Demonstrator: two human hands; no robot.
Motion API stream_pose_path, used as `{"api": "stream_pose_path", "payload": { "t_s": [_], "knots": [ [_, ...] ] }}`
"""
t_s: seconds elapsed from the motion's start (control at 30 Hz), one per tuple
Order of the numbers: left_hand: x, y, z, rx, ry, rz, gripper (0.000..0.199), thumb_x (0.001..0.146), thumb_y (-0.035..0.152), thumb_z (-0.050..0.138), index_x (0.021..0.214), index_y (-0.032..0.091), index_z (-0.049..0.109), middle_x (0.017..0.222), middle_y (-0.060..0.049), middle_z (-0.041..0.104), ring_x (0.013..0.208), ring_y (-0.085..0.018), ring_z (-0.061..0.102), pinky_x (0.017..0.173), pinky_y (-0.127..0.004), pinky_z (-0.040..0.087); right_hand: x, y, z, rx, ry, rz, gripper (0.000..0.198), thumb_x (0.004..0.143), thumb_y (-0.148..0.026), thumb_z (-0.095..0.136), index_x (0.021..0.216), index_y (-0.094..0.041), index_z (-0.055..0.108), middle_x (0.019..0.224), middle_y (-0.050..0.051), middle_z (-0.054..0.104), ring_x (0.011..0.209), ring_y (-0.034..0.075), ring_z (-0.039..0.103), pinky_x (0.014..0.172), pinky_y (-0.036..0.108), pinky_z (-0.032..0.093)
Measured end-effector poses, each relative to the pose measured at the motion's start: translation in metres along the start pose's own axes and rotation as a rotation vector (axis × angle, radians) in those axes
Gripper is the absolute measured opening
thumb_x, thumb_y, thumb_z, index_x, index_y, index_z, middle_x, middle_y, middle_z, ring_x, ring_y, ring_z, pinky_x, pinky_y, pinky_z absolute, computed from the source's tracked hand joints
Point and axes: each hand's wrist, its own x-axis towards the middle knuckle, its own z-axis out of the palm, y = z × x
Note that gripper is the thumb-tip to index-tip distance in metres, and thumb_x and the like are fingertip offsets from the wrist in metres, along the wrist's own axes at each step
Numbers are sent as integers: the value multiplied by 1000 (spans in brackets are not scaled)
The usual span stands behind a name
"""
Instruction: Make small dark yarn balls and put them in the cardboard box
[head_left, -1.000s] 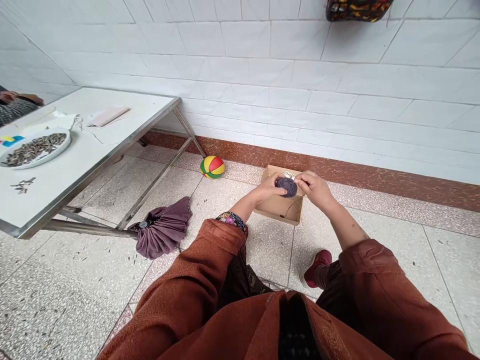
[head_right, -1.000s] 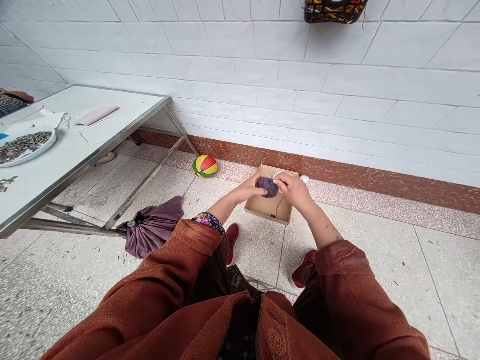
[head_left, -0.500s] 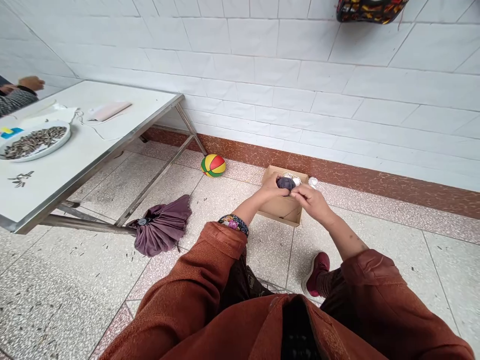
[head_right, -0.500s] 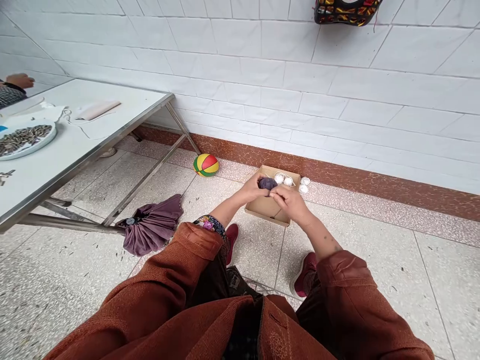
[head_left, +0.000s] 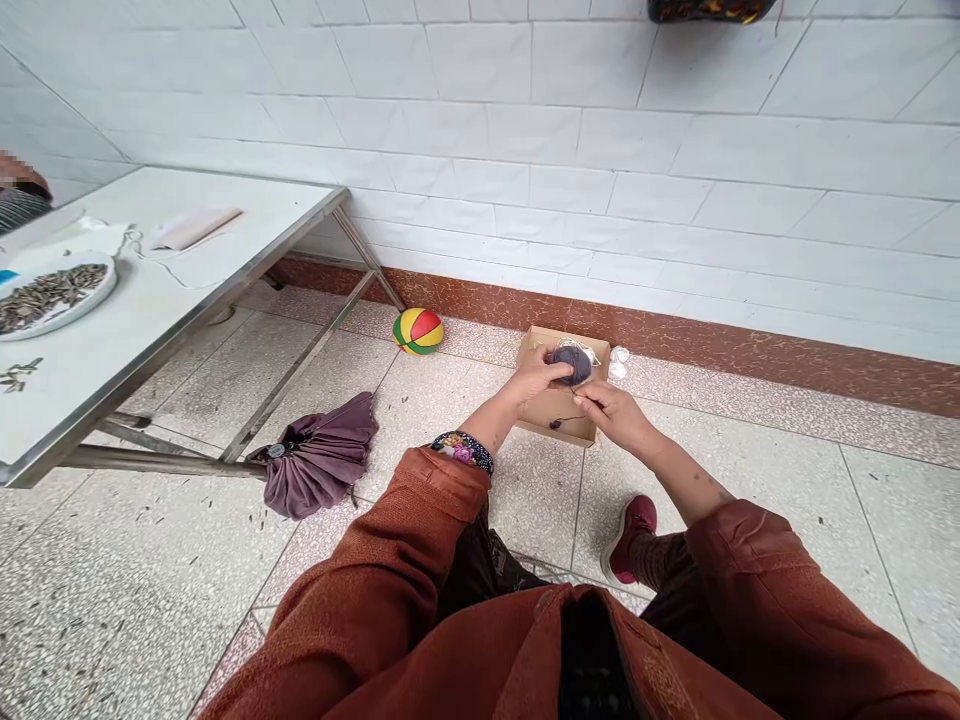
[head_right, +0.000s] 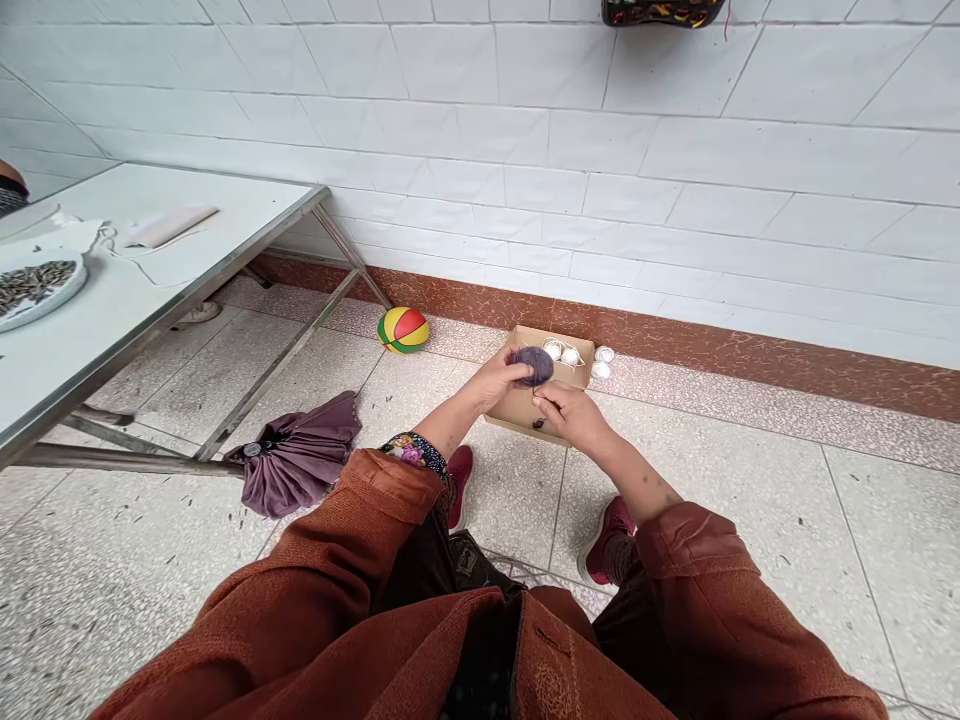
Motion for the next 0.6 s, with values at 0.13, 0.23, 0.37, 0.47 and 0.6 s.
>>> {"api": "stream_pose_path", "payload": {
  "t_s": [0.13,0.23,0.37,0.47,0.6],
  "knots": [
    [-1,-4,0,327,-78,55,46,60,20,78,104,18,63,102,-5,66,101,-23,60,98,-42,47,6,-1,-19,-42,165,10,23,99,-40,52,90,-25,68,89,7,69,86,26,63,81,39,51],
    [-9,-3,2,274,-344,9,46,60,20,79,104,19,64,99,-3,66,98,-21,62,95,-40,48,9,13,-26,-73,249,57,26,98,-42,53,85,-25,67,86,7,67,84,26,63,79,39,50],
    [-19,-1,7,-32,-514,-102,49,64,26,81,109,20,63,110,-8,66,99,-22,64,88,-39,52,6,32,-18,-65,290,142,28,98,-43,51,84,-24,66,86,7,68,85,25,63,78,38,50],
    [-19,0,9,-268,-435,-87,53,70,33,77,118,22,60,124,-12,64,102,-24,65,84,-39,55,0,34,-3,-59,234,220,30,99,-43,47,88,-22,65,86,8,70,81,25,63,72,36,50],
    [-9,-3,7,-241,-161,-40,50,73,32,72,118,18,57,118,-12,65,96,-21,65,80,-34,55,-4,18,8,-25,102,167,29,98,-45,50,87,-22,65,84,7,70,80,24,64,73,35,50]
  ]
}}
